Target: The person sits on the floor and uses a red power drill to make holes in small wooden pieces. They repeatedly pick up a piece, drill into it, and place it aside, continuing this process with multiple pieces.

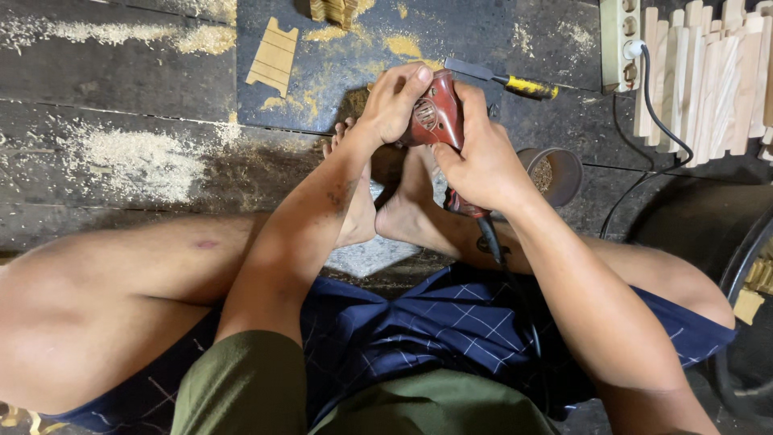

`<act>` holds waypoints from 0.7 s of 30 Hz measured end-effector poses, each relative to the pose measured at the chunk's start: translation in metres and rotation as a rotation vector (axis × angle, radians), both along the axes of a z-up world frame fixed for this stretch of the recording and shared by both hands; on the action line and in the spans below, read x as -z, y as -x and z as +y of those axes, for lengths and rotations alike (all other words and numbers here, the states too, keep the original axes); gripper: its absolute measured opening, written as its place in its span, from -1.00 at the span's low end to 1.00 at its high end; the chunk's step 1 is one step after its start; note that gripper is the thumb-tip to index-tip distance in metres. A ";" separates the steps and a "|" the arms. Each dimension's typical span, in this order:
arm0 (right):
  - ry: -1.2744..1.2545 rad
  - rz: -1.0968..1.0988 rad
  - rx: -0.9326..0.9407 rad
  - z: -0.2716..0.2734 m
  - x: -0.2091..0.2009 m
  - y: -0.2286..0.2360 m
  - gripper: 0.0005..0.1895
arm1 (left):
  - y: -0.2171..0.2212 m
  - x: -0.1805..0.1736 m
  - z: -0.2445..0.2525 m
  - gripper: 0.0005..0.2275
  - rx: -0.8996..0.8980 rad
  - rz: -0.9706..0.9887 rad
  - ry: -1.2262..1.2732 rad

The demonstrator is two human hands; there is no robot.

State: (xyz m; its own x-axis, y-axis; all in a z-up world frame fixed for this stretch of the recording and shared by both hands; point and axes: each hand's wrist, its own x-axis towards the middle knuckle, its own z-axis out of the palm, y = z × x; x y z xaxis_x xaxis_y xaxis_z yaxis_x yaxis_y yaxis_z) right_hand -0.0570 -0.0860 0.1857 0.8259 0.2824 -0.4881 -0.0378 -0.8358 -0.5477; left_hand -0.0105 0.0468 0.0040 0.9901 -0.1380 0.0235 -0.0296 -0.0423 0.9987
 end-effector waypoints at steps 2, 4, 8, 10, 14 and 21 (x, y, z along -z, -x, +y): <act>0.004 0.003 0.000 0.000 -0.001 0.000 -0.29 | 0.001 0.000 -0.001 -0.29 0.000 0.004 0.006; 0.007 0.008 -0.003 0.001 -0.001 0.000 -0.29 | 0.001 0.001 0.000 -0.30 -0.002 0.008 0.010; 0.017 0.018 -0.001 0.005 -0.006 0.001 -0.31 | 0.000 0.003 0.000 -0.30 0.003 0.005 0.008; 0.019 0.028 0.003 0.006 -0.006 0.002 -0.32 | 0.001 0.004 0.000 -0.31 0.004 -0.007 0.018; 0.031 0.051 0.017 0.009 -0.005 0.001 -0.32 | 0.001 0.007 -0.001 -0.30 -0.006 0.034 0.018; 0.003 0.013 0.021 0.005 -0.002 0.000 -0.34 | -0.003 0.009 0.000 -0.34 0.014 0.016 -0.008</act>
State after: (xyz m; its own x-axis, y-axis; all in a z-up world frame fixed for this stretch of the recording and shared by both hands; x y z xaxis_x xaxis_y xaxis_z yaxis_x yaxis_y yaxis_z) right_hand -0.0566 -0.0815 0.1873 0.8251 0.2630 -0.5001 -0.0631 -0.8366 -0.5442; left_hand -0.0073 0.0471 -0.0054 0.9884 -0.1519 0.0066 -0.0144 -0.0502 0.9986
